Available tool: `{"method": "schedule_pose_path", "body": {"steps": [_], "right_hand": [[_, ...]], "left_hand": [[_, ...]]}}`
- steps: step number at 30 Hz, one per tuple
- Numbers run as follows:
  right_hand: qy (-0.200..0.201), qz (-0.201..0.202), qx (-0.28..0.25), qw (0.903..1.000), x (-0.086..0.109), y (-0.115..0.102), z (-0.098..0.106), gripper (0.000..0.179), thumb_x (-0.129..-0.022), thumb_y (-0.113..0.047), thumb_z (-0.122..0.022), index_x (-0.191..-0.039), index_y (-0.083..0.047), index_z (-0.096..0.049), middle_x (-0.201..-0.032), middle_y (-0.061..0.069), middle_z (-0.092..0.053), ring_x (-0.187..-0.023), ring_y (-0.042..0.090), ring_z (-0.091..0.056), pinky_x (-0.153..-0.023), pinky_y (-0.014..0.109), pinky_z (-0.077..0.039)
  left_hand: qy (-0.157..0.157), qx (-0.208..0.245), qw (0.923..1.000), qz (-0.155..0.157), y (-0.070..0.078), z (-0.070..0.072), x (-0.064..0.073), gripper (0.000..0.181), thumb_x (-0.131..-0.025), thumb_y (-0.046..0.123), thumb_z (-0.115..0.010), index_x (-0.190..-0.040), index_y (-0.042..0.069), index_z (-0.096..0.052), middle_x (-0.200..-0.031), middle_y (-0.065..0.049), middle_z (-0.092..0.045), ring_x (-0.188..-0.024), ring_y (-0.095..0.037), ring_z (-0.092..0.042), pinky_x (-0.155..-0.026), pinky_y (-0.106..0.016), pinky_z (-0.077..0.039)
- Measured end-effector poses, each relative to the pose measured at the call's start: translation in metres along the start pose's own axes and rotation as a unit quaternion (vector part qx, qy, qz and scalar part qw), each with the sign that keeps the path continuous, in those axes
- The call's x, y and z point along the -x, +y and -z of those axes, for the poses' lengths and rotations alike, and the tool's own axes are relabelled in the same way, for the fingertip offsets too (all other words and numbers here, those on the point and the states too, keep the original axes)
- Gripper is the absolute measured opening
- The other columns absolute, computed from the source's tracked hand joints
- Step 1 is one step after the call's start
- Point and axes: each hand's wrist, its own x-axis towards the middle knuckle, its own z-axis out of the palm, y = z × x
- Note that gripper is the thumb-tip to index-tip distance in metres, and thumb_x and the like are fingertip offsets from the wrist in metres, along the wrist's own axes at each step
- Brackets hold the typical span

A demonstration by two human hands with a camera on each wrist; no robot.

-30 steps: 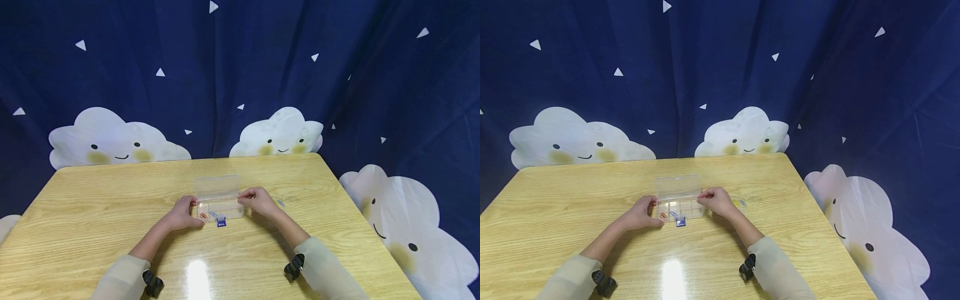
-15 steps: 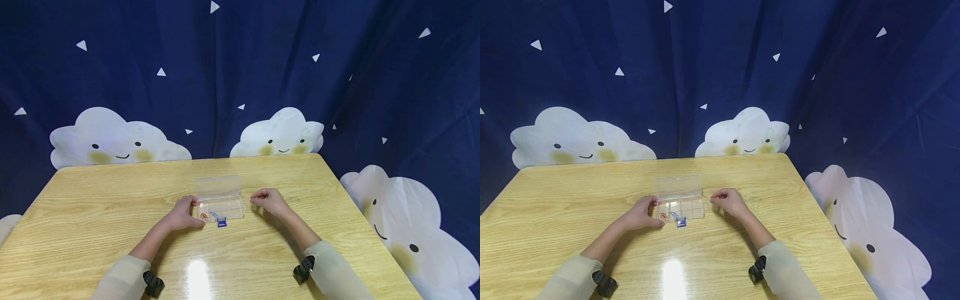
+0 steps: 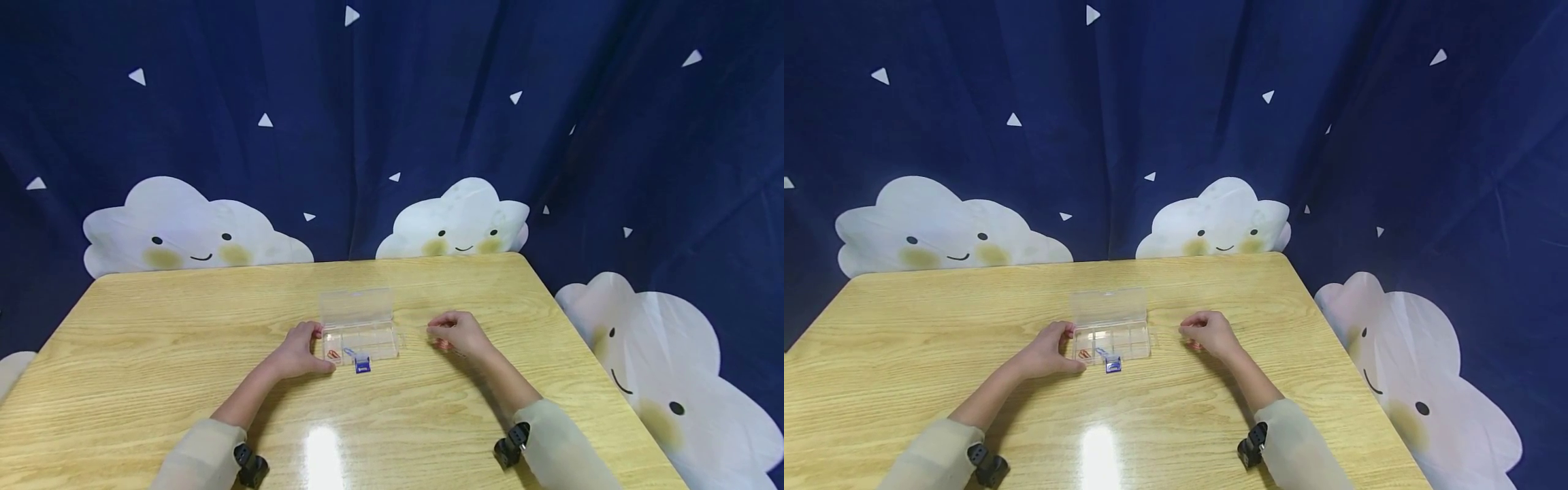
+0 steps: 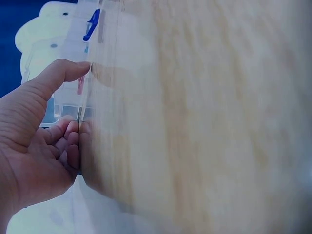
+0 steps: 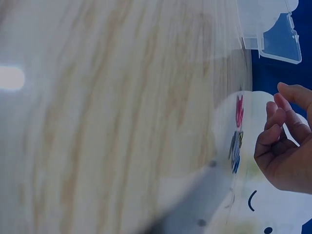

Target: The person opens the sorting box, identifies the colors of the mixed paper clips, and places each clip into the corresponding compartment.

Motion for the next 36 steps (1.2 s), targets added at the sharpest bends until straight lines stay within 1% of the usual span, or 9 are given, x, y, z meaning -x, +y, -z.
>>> {"method": "schedule_pose_path", "body": {"steps": [1, 4, 8, 13, 19, 26, 30, 36], "right_hand": [[0.002, 0.001, 0.004, 1.0, 0.0, 0.001, 0.001, 0.021, -0.086, -0.015, -0.066, -0.101, 0.0, -0.066, -0.079, 0.019, -0.065, -0.058, 0.021, -0.056, -0.051, 0.03, -0.043], [0.013, 0.007, 0.023, 0.9996, 0.001, 0.005, 0.006, 0.02, -0.086, -0.017, -0.066, -0.1, -0.002, -0.067, -0.08, 0.018, -0.066, -0.05, 0.017, -0.051, -0.046, 0.028, -0.039], [0.037, 0.01, 0.048, 0.9981, 0.001, 0.011, 0.011, 0.02, -0.084, -0.017, -0.067, -0.098, -0.002, -0.069, -0.081, 0.012, -0.067, -0.047, 0.011, -0.043, -0.045, 0.026, -0.039], [0.054, 0.011, 0.063, 0.9965, 0.001, 0.016, 0.018, 0.021, -0.083, -0.018, -0.068, -0.097, -0.002, -0.069, -0.083, 0.011, -0.068, -0.052, 0.012, -0.047, -0.049, 0.027, -0.043], [0.063, 0.007, 0.074, 0.9952, 0.003, 0.02, 0.026, 0.022, -0.084, -0.019, -0.068, -0.098, -0.002, -0.069, -0.083, 0.01, -0.068, -0.053, 0.012, -0.047, -0.049, 0.027, -0.042], [0.065, 0.001, 0.081, 0.9946, 0.004, 0.026, 0.032, 0.023, -0.085, -0.018, -0.067, -0.1, -0.002, -0.068, -0.085, 0.01, -0.069, -0.057, 0.014, -0.05, -0.051, 0.027, -0.043], [0.068, -0.005, 0.087, 0.9938, 0.004, 0.031, 0.035, 0.023, -0.085, -0.019, -0.067, -0.1, -0.002, -0.068, -0.084, 0.008, -0.068, -0.059, 0.016, -0.052, -0.053, 0.028, -0.045], [0.072, -0.009, 0.095, 0.9929, 0.005, 0.035, 0.04, 0.023, -0.085, -0.02, -0.067, -0.098, -0.001, -0.068, -0.084, 0.007, -0.067, -0.063, 0.013, -0.052, -0.055, 0.027, -0.046]], "left_hand": [[0.0, 0.002, 1.0, 0.0, 0.0, 0.0, 0.0, 0.067, -0.06, 0.024, -0.083, -0.111, -0.001, -0.049, -0.1, -0.01, -0.048, -0.091, -0.023, -0.04, -0.076, -0.031, -0.035], [-0.003, 0.004, 1.0, -0.003, 0.0, 0.0, 0.001, 0.067, -0.06, 0.024, -0.083, -0.112, -0.002, -0.048, -0.1, -0.01, -0.048, -0.091, -0.023, -0.04, -0.076, -0.031, -0.035], [-0.006, 0.003, 1.0, -0.001, 0.0, 0.0, 0.0, 0.068, -0.06, 0.025, -0.083, -0.112, -0.002, -0.048, -0.1, -0.01, -0.047, -0.091, -0.022, -0.039, -0.076, -0.031, -0.035], [-0.004, 0.0, 1.0, 0.002, 0.0, -0.001, -0.001, 0.067, -0.061, 0.024, -0.083, -0.112, -0.001, -0.048, -0.099, -0.01, -0.047, -0.091, -0.022, -0.039, -0.076, -0.031, -0.034], [-0.002, -0.007, 1.0, 0.0, -0.002, -0.001, -0.001, 0.068, -0.06, 0.025, -0.083, -0.112, -0.001, -0.048, -0.1, -0.01, -0.048, -0.091, -0.022, -0.04, -0.077, -0.031, -0.035], [0.003, -0.004, 1.0, -0.006, -0.003, -0.001, -0.002, 0.068, -0.059, 0.024, -0.083, -0.112, -0.002, -0.048, -0.101, -0.01, -0.048, -0.091, -0.022, -0.04, -0.077, -0.031, -0.035], [0.0, -0.005, 1.0, -0.002, -0.003, -0.001, -0.002, 0.069, -0.06, 0.025, -0.083, -0.113, -0.001, -0.048, -0.102, -0.01, -0.048, -0.092, -0.023, -0.04, -0.078, -0.032, -0.035], [-0.005, -0.007, 1.0, -0.003, -0.001, 0.001, 0.0, 0.068, -0.06, 0.025, -0.083, -0.113, -0.002, -0.048, -0.102, -0.01, -0.048, -0.092, -0.023, -0.04, -0.078, -0.032, -0.035]]}}
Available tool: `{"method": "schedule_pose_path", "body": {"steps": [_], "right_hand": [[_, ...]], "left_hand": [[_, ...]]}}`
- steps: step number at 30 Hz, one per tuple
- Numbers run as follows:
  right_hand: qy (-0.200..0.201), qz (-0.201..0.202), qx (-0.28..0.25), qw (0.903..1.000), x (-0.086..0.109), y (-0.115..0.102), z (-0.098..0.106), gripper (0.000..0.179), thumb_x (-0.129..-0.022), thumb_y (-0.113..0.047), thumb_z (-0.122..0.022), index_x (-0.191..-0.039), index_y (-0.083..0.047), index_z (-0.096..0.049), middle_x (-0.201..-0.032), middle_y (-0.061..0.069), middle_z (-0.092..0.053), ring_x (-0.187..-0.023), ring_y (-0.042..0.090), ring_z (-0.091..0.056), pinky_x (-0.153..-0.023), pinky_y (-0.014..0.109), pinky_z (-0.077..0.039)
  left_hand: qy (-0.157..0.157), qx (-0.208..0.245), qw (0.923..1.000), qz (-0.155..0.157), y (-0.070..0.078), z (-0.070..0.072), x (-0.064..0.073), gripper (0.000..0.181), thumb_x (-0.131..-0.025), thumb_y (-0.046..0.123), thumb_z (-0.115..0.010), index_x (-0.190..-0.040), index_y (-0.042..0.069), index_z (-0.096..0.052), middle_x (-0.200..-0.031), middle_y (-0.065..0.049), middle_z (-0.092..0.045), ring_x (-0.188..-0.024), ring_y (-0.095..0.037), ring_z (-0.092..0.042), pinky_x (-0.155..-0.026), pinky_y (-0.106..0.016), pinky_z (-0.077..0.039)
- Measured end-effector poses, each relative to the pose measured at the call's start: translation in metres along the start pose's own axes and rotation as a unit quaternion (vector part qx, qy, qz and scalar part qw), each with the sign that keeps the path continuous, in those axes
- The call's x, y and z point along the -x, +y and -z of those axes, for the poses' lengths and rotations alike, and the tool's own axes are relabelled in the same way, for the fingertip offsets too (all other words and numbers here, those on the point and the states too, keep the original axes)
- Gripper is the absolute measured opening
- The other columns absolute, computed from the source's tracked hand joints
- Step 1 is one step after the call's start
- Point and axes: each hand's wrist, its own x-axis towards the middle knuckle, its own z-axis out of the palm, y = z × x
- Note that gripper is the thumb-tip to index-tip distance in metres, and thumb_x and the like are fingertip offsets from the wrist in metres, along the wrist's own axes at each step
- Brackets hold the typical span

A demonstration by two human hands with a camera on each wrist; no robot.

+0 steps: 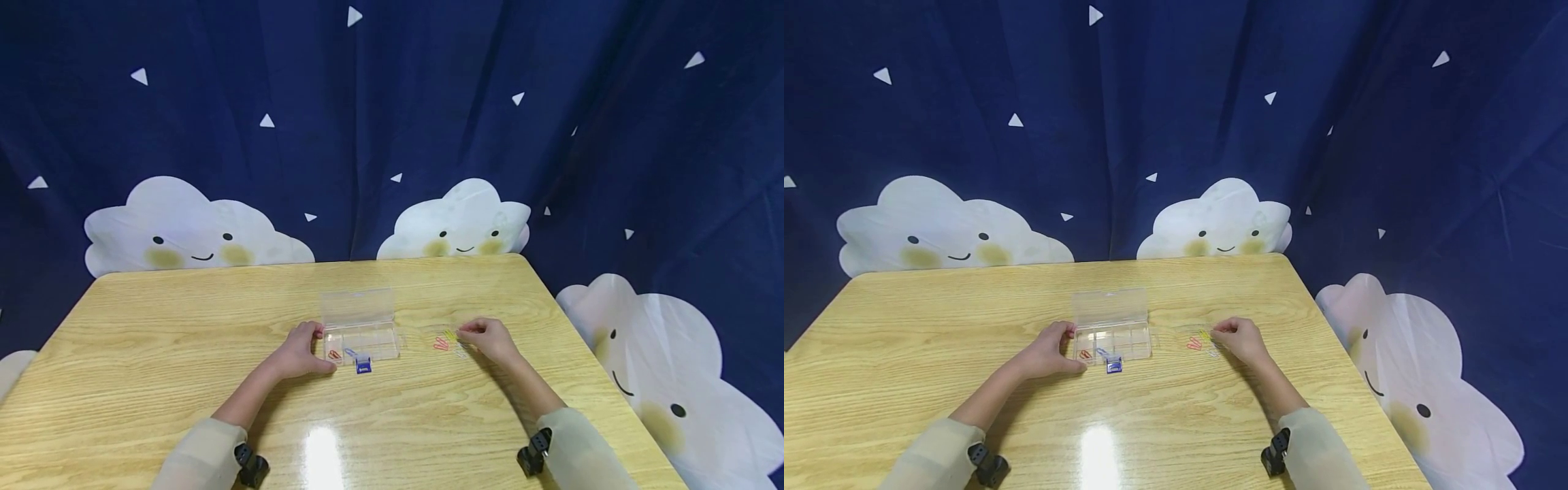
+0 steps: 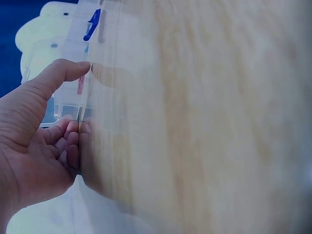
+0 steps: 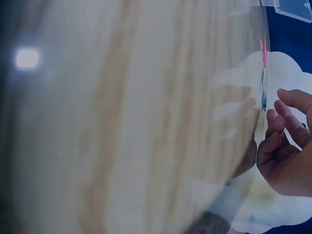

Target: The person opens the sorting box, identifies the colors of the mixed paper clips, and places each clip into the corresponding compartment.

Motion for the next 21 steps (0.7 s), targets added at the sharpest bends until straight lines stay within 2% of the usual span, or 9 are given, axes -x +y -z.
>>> {"method": "schedule_pose_path", "body": {"steps": [6, 10, 21], "right_hand": [[0.009, 0.002, 0.023, 0.9997, -0.0009, 0.0029, 0.0006, 0.022, -0.084, -0.02, -0.068, -0.096, -0.001, -0.068, -0.081, 0.006, -0.066, -0.058, 0.013, -0.05, -0.052, 0.025, -0.044], [0.012, -0.001, 0.043, 0.999, -0.0006, 0.0032, 0.0005, 0.02, -0.084, -0.02, -0.068, -0.095, -0.003, -0.068, -0.082, 0.006, -0.064, -0.06, 0.014, -0.052, -0.054, 0.027, -0.044], [0.017, 0.028, 0.123, 0.9918, -0.0001, 0.0036, -0.0033, 0.015, -0.085, -0.019, -0.066, -0.091, -0.006, -0.068, -0.082, 0.006, -0.062, -0.068, 0.017, -0.047, -0.057, 0.028, -0.038]], "left_hand": [[0.005, 0.001, 1.0, -0.002, 0.0002, -0.0001, -0.0008, 0.068, -0.06, 0.024, -0.083, -0.112, -0.002, -0.048, -0.101, -0.01, -0.049, -0.091, -0.022, -0.04, -0.077, -0.031, -0.035], [0.006, -0.001, 1.0, -0.005, -0.0006, -0.0006, -0.0013, 0.068, -0.059, 0.024, -0.083, -0.112, -0.002, -0.049, -0.101, -0.01, -0.049, -0.091, -0.022, -0.041, -0.078, -0.032, -0.036], [0.011, -0.004, 0.9999, -0.006, -0.0015, -0.0018, -0.0013, 0.067, -0.059, 0.023, -0.083, -0.11, -0.001, -0.049, -0.101, -0.01, -0.049, -0.093, -0.023, -0.042, -0.079, -0.033, -0.036]]}}
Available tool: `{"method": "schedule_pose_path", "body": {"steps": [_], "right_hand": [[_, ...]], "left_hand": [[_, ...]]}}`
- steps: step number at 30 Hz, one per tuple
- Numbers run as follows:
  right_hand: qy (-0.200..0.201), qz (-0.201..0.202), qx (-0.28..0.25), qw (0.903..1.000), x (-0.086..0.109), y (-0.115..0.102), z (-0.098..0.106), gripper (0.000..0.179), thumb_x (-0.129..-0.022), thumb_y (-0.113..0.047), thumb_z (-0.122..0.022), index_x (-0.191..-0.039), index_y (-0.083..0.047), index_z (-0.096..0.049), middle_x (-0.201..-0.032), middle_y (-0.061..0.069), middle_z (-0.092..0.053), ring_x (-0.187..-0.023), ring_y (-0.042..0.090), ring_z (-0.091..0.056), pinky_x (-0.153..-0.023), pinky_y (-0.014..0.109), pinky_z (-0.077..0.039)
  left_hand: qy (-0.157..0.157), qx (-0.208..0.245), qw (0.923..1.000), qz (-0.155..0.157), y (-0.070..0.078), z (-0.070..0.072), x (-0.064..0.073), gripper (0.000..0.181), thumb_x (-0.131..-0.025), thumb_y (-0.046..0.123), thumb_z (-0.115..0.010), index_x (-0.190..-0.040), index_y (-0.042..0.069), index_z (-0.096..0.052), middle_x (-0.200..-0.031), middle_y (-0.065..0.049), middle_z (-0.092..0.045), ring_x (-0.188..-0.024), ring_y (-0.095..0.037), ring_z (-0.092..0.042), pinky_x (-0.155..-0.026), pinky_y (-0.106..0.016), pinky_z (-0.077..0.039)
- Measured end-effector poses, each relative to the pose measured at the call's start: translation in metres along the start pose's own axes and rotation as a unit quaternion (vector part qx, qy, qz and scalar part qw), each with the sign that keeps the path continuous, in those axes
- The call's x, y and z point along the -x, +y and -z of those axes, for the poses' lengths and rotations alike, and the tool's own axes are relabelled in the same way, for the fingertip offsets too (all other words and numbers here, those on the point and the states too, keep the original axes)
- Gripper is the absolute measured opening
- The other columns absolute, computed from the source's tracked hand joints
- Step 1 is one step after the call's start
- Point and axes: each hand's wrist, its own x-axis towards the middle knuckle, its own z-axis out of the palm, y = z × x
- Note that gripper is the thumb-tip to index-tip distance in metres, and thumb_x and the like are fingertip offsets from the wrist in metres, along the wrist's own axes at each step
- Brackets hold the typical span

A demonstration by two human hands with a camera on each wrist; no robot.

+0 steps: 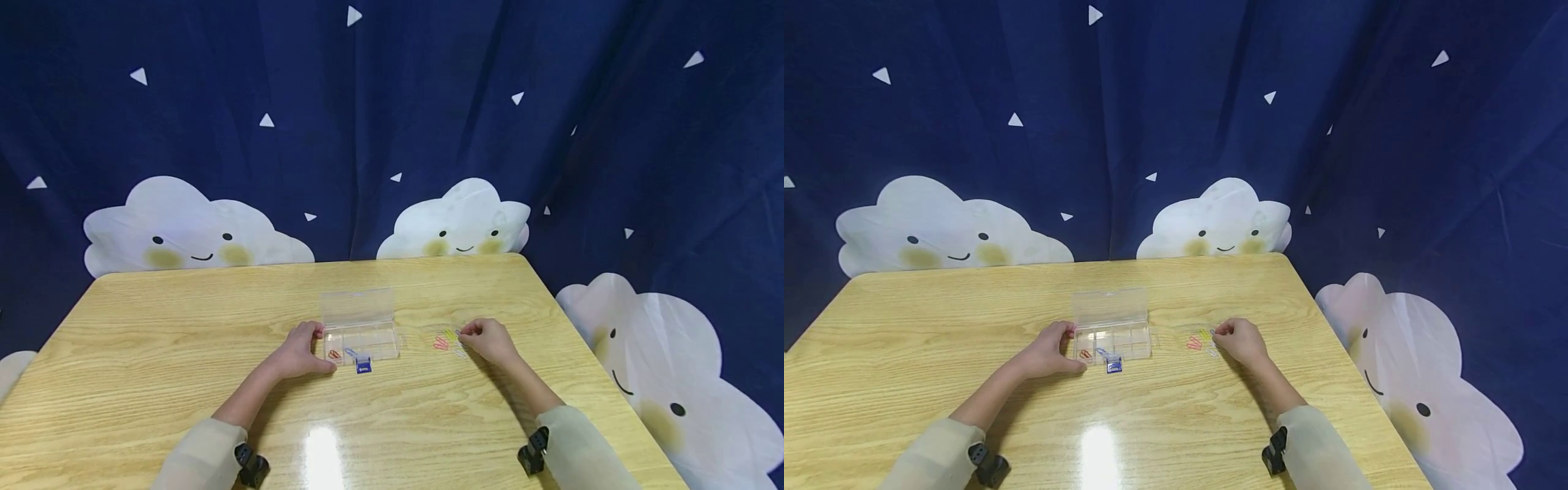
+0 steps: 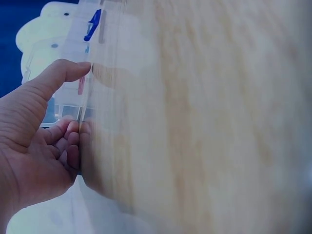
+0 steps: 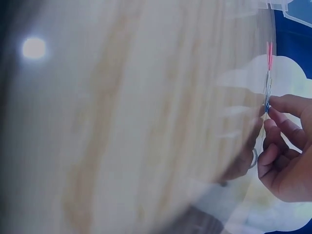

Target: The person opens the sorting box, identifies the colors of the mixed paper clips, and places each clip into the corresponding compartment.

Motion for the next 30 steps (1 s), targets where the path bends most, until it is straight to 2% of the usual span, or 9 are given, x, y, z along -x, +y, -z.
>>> {"method": "schedule_pose_path", "body": {"steps": [8, 17, 30], "right_hand": [[0.001, -0.002, 0.032, 0.9995, 0.0008, -0.0037, 0.0004, 0.014, -0.084, -0.021, -0.066, -0.09, -0.008, -0.068, -0.083, 0.005, -0.062, -0.07, 0.016, -0.049, -0.059, 0.028, -0.039], [0.0, 0.001, 0.041, 0.9991, -0.0006, -0.0047, -0.001, 0.013, -0.085, -0.019, -0.065, -0.088, -0.007, -0.068, -0.077, 0.003, -0.061, -0.063, 0.015, -0.048, -0.056, 0.027, -0.038], [0.002, 0.018, 0.086, 0.9961, -0.0004, -0.0101, -0.0003, 0.012, -0.085, -0.015, -0.06, -0.086, -0.007, -0.069, -0.073, 0.001, -0.062, -0.057, 0.013, -0.047, -0.052, 0.026, -0.037]], "left_hand": [[0.004, -0.006, 1.0, -0.001, 0.0013, 0.0001, 0.0007, 0.068, -0.058, 0.023, -0.082, -0.111, -0.002, -0.049, -0.103, -0.01, -0.05, -0.096, -0.024, -0.043, -0.084, -0.035, -0.037], [0.002, -0.005, 1.0, 0.005, 0.0022, -0.0001, 0.0008, 0.068, -0.058, 0.024, -0.083, -0.111, -0.002, -0.049, -0.102, -0.01, -0.049, -0.095, -0.024, -0.042, -0.082, -0.034, -0.037], [0.002, -0.003, 1.0, 0.001, 0.0023, 0.0001, 0.0015, 0.068, -0.058, 0.024, -0.083, -0.111, -0.002, -0.049, -0.101, -0.01, -0.05, -0.093, -0.023, -0.041, -0.08, -0.032, -0.036]]}}
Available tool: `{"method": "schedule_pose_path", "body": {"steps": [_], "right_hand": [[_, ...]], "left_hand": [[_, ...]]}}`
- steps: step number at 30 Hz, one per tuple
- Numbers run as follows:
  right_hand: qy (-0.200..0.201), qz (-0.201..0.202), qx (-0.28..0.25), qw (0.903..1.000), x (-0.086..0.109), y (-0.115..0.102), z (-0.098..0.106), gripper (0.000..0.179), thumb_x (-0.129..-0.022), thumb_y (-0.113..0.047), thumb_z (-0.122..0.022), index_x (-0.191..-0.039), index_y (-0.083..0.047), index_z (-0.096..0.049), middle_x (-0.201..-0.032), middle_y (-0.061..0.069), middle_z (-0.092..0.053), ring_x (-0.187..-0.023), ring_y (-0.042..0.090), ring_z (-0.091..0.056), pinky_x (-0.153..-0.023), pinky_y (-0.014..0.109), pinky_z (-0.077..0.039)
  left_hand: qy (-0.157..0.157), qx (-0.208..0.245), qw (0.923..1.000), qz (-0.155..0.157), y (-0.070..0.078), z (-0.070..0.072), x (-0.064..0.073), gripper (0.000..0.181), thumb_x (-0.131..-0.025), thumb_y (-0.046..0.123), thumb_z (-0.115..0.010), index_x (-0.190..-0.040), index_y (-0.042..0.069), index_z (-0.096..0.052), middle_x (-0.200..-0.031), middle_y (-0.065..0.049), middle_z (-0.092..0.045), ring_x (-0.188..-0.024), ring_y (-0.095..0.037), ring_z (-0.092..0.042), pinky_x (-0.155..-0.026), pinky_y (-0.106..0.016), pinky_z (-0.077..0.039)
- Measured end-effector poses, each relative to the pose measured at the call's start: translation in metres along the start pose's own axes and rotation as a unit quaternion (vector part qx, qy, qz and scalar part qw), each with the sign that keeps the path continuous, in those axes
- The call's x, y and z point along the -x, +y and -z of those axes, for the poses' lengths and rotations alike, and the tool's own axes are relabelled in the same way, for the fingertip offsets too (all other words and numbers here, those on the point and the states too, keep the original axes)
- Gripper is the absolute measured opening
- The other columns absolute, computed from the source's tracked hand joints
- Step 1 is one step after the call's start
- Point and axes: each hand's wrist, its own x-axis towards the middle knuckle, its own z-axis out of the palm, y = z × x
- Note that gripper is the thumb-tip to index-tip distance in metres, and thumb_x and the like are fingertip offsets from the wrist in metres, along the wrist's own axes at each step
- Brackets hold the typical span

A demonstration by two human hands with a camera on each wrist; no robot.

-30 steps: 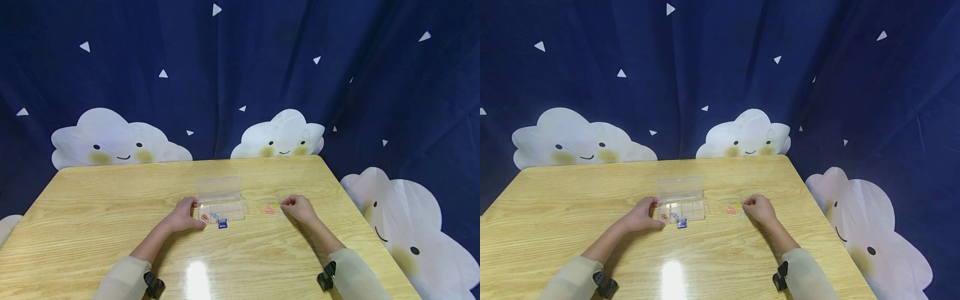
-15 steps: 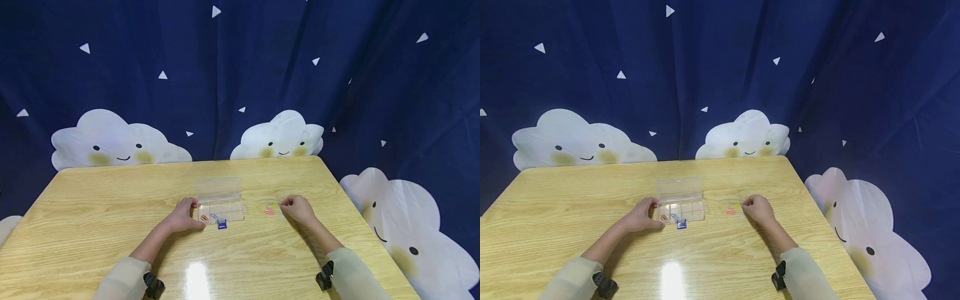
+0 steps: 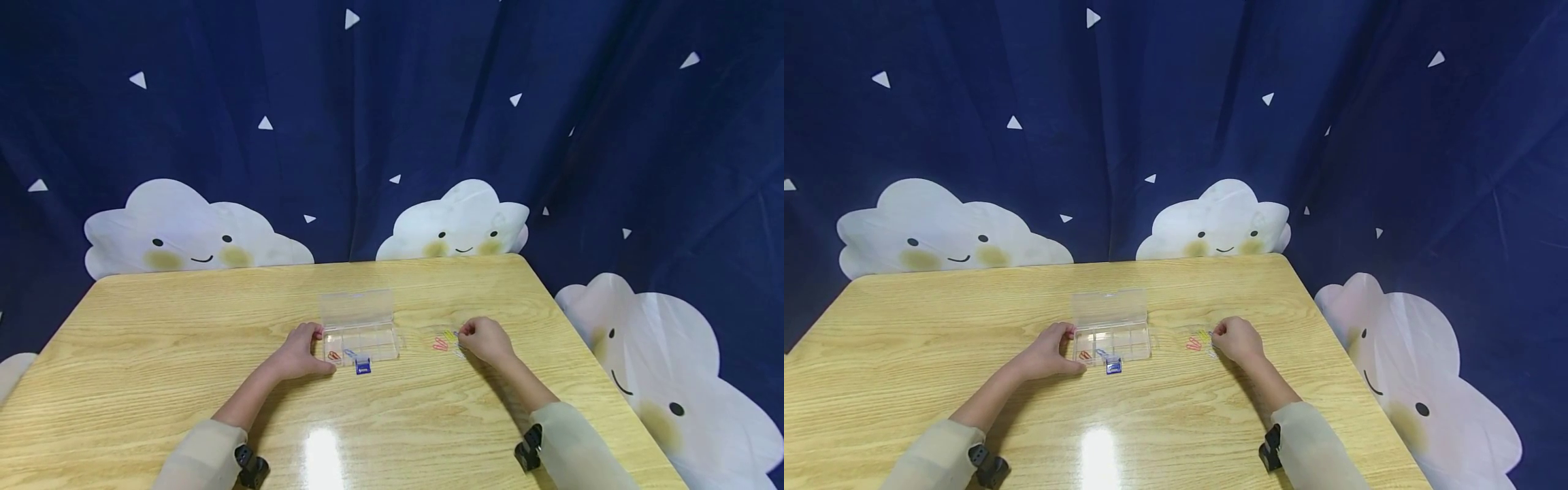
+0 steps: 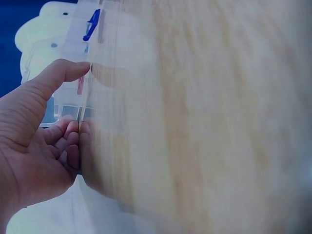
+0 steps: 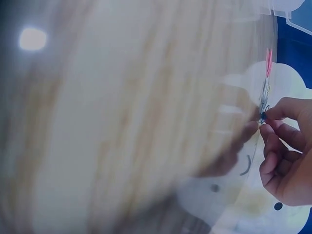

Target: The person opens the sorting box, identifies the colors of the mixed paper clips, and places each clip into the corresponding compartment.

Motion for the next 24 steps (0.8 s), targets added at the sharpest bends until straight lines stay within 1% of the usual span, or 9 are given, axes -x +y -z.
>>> {"method": "schedule_pose_path", "body": {"steps": [6, 8, 17, 24], "right_hand": [[0.002, -0.002, 0.016, 0.9999, -0.0012, -0.001, 0.0007, 0.012, -0.085, -0.016, -0.059, -0.084, -0.009, -0.069, -0.073, 0.001, -0.063, -0.057, 0.013, -0.048, -0.051, 0.026, -0.037], [0.004, -0.003, 0.012, 0.9999, -0.0012, -0.0007, 0.0013, 0.013, -0.085, -0.017, -0.059, -0.084, -0.009, -0.069, -0.074, 0.001, -0.064, -0.058, 0.013, -0.049, -0.051, 0.026, -0.038], [0.001, -0.015, -0.039, 0.9991, 0.0006, -0.0002, 0.0062, 0.016, -0.085, -0.016, -0.06, -0.088, -0.005, -0.07, -0.076, 0.004, -0.066, -0.059, 0.014, -0.05, -0.054, 0.026, -0.039], [-0.003, -0.01, -0.072, 0.9973, 0.002, -0.004, 0.0087, 0.016, -0.086, -0.016, -0.06, -0.087, -0.004, -0.07, -0.069, 0.005, -0.063, -0.052, 0.012, -0.046, -0.052, 0.027, -0.039]], "left_hand": [[-0.003, 0.0, 1.0, 0.009, 0.0015, 0.0003, 0.0007, 0.069, -0.058, 0.024, -0.083, -0.112, -0.002, -0.049, -0.104, -0.01, -0.05, -0.096, -0.024, -0.042, -0.083, -0.034, -0.037], [-0.006, 0.004, 0.9999, 0.011, 0.0015, 0.0003, 0.0006, 0.068, -0.059, 0.023, -0.083, -0.112, -0.002, -0.049, -0.104, -0.01, -0.05, -0.096, -0.024, -0.042, -0.083, -0.035, -0.037], [-0.008, 0.006, 0.9999, 0.009, 0.0005, -0.0006, -0.0003, 0.068, -0.059, 0.025, -0.082, -0.112, -0.001, -0.048, -0.104, -0.01, -0.05, -0.097, -0.025, -0.042, -0.084, -0.035, -0.037], [-0.012, 0.01, 0.9998, 0.011, 0.0007, 0.0003, -0.0001, 0.064, -0.059, 0.025, -0.082, -0.108, 0.001, -0.048, -0.102, -0.009, -0.048, -0.094, -0.023, -0.04, -0.08, -0.032, -0.036]]}}
